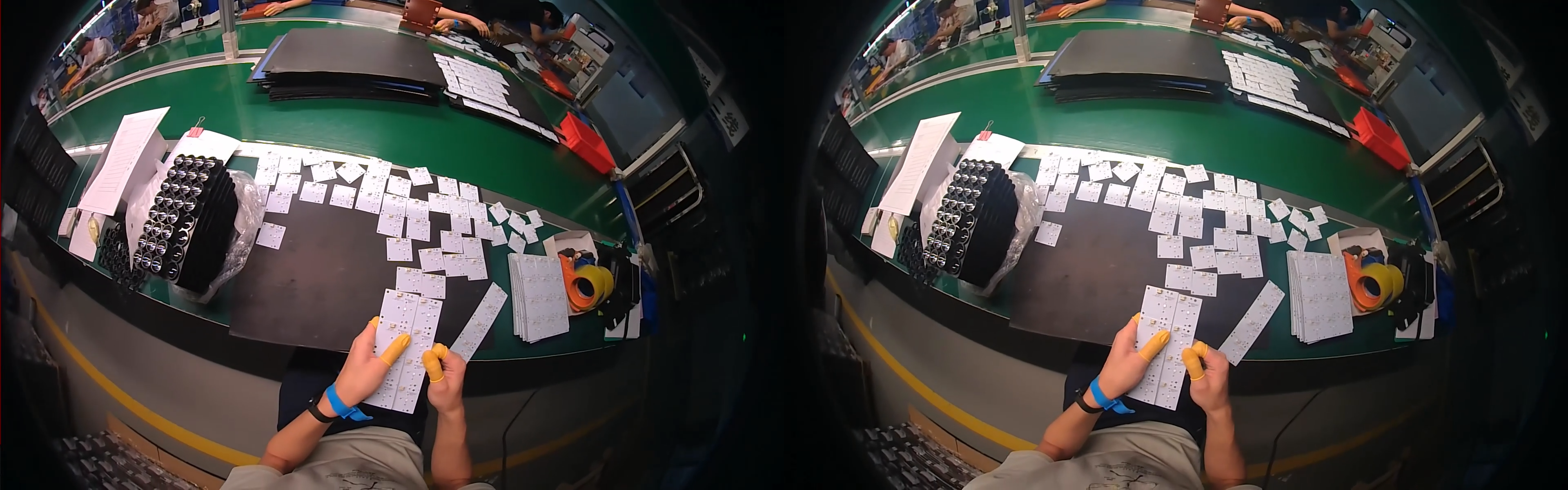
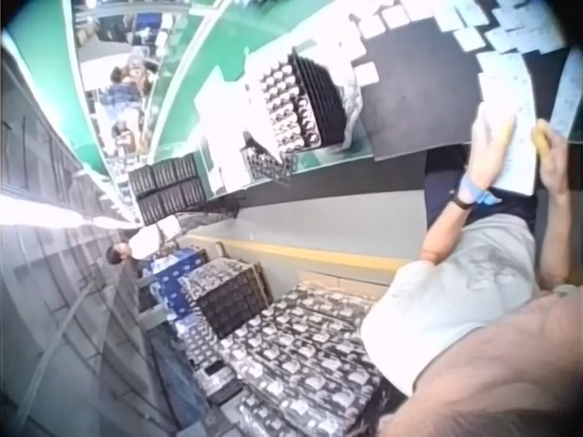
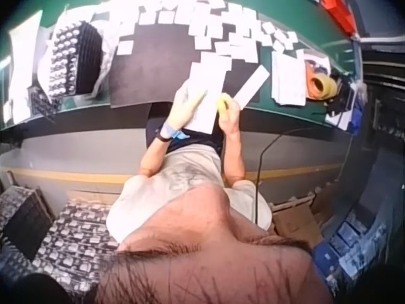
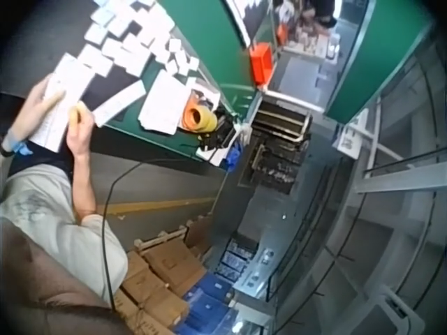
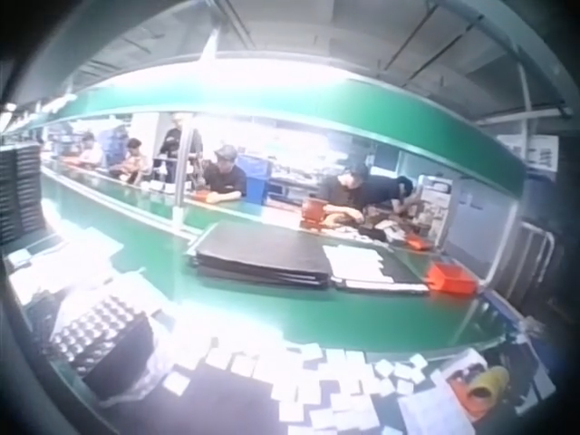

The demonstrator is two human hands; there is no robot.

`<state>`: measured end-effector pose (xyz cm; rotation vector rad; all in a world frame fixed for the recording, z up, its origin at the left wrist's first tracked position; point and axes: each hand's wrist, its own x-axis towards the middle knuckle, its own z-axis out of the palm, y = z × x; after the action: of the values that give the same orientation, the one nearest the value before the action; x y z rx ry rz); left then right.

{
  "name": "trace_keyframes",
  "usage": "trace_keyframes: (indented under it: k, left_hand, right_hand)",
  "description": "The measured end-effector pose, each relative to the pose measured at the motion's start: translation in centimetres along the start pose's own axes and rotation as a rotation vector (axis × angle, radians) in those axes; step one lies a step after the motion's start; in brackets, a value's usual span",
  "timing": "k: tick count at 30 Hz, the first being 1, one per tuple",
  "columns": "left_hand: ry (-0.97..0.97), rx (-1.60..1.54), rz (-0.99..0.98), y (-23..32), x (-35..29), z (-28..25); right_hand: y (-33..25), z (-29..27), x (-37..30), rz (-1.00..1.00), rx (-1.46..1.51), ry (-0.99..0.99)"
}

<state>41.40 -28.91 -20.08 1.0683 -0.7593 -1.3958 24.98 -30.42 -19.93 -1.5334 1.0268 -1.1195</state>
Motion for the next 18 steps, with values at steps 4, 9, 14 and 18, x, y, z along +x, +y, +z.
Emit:
trace_keyframes:
  k: [4, 9, 14, 18]
  left_hand:
    - [0.026, 0.112, 0.081, 0.4, -0.1, 0.1]
    - [-0.101, -0.017, -0.027, 0.2, 0.2, -0.4]
    - [-0.108, -0.054, -0.079, 0.8, -0.2, -0.5]
    - [-0.078, -0.066, -0.043, 1.0, -0.5, -0.3]
  right_hand:
    - [0.2, 0.1, -0.4, 0.007, -0.001, -0.004]
    - [0.5, 0.5, -0.9, 0.014, 0.052, 0.024]
    - [1.5, 0.6, -1.3, 0.048, 0.120, 0.049]
    - [2.0, 0.6, -1.4, 0.040, 0.154, 0.043]
